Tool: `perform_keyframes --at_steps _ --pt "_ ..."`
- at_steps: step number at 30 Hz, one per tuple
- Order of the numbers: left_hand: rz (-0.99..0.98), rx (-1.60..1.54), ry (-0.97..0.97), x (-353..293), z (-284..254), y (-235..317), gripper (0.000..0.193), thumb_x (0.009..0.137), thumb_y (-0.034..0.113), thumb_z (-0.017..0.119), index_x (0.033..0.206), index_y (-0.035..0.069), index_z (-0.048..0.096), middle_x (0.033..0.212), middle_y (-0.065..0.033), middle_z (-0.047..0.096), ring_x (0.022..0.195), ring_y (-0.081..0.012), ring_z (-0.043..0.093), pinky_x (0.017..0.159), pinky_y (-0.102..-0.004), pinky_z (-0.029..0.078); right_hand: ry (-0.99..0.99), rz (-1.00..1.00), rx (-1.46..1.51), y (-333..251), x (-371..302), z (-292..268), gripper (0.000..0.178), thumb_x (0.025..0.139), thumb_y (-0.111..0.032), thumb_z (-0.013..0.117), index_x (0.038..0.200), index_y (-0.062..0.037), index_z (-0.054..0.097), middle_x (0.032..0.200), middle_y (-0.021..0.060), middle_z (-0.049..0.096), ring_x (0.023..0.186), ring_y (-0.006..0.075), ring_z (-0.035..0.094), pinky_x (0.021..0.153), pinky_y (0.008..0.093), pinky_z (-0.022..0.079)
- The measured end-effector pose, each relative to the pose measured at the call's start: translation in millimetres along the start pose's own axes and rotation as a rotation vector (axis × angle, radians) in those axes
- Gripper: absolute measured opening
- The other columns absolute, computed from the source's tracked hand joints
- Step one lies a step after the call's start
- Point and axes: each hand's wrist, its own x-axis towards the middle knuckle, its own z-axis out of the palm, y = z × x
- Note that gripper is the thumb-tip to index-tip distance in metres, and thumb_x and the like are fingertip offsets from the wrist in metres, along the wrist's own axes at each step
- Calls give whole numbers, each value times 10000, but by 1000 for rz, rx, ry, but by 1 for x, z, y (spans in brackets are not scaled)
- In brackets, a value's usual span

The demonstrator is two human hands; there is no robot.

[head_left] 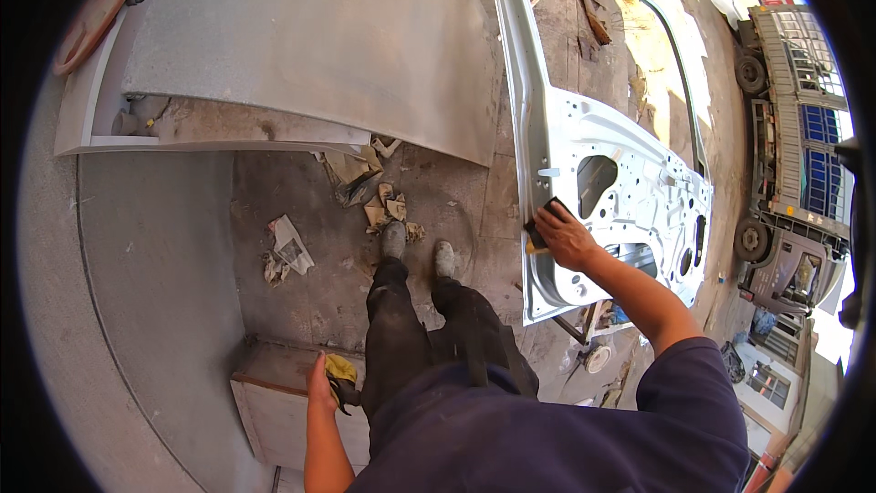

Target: The person walks through a cluttered outdoor area and begins sanding a detached car door with a sanding block. They repeatedly rub the surface and edges of the door, occasionally switching hands and adjusting their grip while continuing to sand.

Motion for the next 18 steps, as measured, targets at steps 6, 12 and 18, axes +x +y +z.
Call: perform_keyframes --at_steps 6,12,18 --pt "132 44 -21 -23 9 -1 507 1164 485 614 1384 44 735 1203 -87 757 1056 -263 770 906 -450 642 103 413 -136 129 120 -42 652 1077 -313 554 1648 -2 579 1791 122 487 1730 270 310 1448 529 84" --pt "210 -108 -16 -38 -2 -64 490 1167 473 614 1348 37 742 1190 -99 758 1042 -270 769 916 -445 637 43 162 -66 -25 37 21 782 1092 -402 550 1684 102 462 1795 252 426 1731 366 282 1445 566 42" --pt "118 -192 -24 -51 8 -168 469 1146 476 610 1271 44 745 1220 -103 791 1072 -299 793 940 -475 652 -105 -71 45 -74 -39 49 748 1089 -365 491 1715 42 454 1830 195 395 1739 323 282 1451 552 37"
